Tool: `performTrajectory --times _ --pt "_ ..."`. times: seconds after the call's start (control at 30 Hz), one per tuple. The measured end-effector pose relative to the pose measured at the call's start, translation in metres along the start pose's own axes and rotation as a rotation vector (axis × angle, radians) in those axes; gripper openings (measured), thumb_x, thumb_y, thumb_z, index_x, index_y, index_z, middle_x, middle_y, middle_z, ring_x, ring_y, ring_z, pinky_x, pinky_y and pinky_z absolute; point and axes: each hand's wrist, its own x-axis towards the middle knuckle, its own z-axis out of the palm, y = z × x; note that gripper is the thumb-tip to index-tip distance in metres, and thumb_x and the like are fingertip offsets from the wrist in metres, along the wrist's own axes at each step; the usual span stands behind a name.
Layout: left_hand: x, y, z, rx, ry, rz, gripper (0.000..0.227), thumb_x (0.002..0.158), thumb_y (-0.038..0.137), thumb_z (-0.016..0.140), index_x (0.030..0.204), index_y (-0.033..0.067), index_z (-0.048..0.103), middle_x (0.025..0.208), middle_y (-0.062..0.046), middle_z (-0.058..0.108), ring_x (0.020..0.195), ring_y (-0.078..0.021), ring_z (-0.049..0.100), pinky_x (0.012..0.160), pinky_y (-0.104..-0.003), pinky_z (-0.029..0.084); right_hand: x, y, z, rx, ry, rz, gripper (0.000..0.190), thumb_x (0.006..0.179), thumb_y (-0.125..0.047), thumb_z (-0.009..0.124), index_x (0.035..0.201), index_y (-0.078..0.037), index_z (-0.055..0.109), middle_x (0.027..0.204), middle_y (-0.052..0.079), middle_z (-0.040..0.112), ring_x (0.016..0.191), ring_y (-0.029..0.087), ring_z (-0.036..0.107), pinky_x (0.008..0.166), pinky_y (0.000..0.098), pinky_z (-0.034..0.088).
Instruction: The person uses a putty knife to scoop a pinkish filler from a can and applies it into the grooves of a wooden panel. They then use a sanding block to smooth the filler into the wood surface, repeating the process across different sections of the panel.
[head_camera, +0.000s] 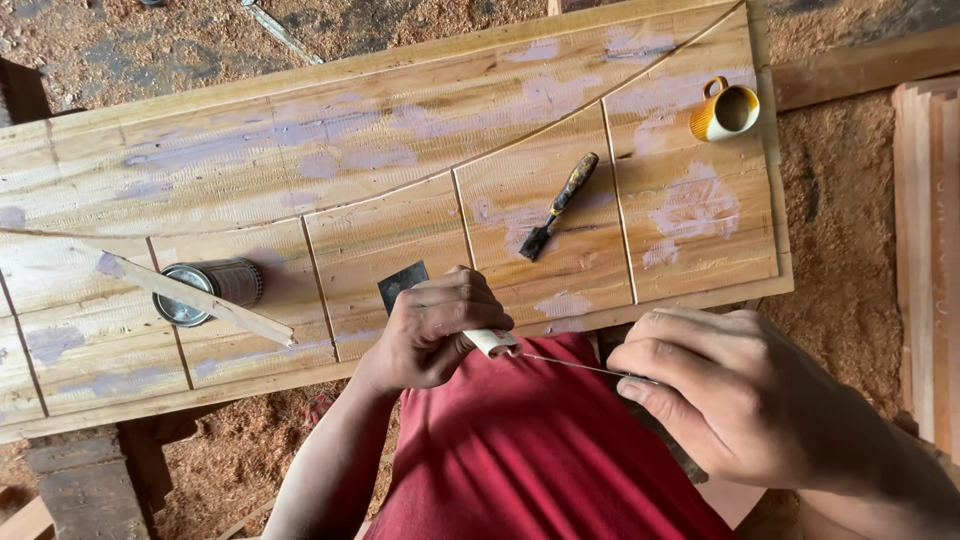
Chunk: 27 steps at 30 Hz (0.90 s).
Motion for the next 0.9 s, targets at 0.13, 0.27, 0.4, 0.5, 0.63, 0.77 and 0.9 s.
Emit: performTrajectory --times 0.13,0.27,0.4,0.5,0.63,0.77,0.9 --pt "-0.002 0.002 0.007 0.025 0.024 0.030 0.015 0.092 -0.003 0.066 0.106 0.0026 0.070 0.092 -0.010 0.069 0.088 -0.0248 0.068 0.090 -0.040 0.053 -0.003 -0.005 0.005 -0.044 -0.025 0.048 0.016 0.081 -0.003 0.074 0.095 -0.001 0.066 0.083 0.010 0.068 0.068 0.028 0.070 0.055 0.0394 0.054" --pt "-0.001 0.005 0.010 0.040 0.032 0.039 0.016 0.091 -0.004 0.065 0.105 0.0025 0.070 0.092 -0.009 0.069 0.087 -0.0252 0.068 0.087 -0.040 0.052 -0.006 -0.008 0.007 -0.059 -0.012 0.079 0.017 0.082 -0.004 0.074 0.096 -0.001 0.065 0.083 0.010 0.067 0.068 0.028 0.070 0.055 0.0389 0.054" --pt "0.003 0.010 0.010 0.142 0.008 0.047 0.021 0.088 -0.005 0.068 0.108 0.0016 0.068 0.098 -0.011 0.069 0.092 -0.0283 0.068 0.087 -0.040 0.053 -0.008 -0.013 0.009 -0.110 0.024 0.089 0.016 0.083 -0.004 0.073 0.096 0.001 0.064 0.085 0.011 0.068 0.070 0.028 0.071 0.056 0.0381 0.055" --pt "0.006 0.016 0.009 0.224 -0.013 0.048 0.028 0.083 -0.004 0.070 0.110 0.0003 0.067 0.102 -0.013 0.068 0.094 -0.0301 0.067 0.086 -0.040 0.053 -0.007 -0.017 0.010 -0.133 0.021 0.109 0.016 0.082 -0.003 0.073 0.095 0.002 0.064 0.084 0.012 0.068 0.069 0.028 0.071 0.055 0.0381 0.056" --pt "0.012 0.023 0.008 0.300 -0.033 0.061 0.028 0.083 -0.003 0.072 0.110 0.0007 0.067 0.103 -0.012 0.068 0.095 -0.0302 0.066 0.087 -0.041 0.052 -0.005 -0.021 0.010 -0.178 0.012 0.071 0.017 0.081 -0.002 0.073 0.095 0.003 0.065 0.085 0.012 0.069 0.069 0.025 0.071 0.054 0.0349 0.058" --pt "0.015 0.028 0.007 0.322 -0.079 0.059 0.029 0.083 0.000 0.074 0.111 0.0020 0.067 0.105 -0.012 0.069 0.097 -0.0303 0.066 0.090 -0.041 0.051 -0.003 -0.022 0.009 -0.277 -0.091 0.017 0.021 0.073 0.004 0.069 0.094 0.004 0.067 0.081 0.014 0.068 0.064 0.025 0.071 0.045 0.0328 0.056" --pt "0.017 0.030 0.006 0.335 -0.129 0.018 0.031 0.081 0.001 0.075 0.112 0.0039 0.068 0.103 -0.010 0.069 0.096 -0.0302 0.065 0.090 -0.041 0.051 0.005 -0.013 0.005 -0.260 -0.109 -0.080 0.016 0.076 0.002 0.070 0.091 0.004 0.066 0.080 0.013 0.067 0.062 0.023 0.069 0.046 0.0319 0.055"
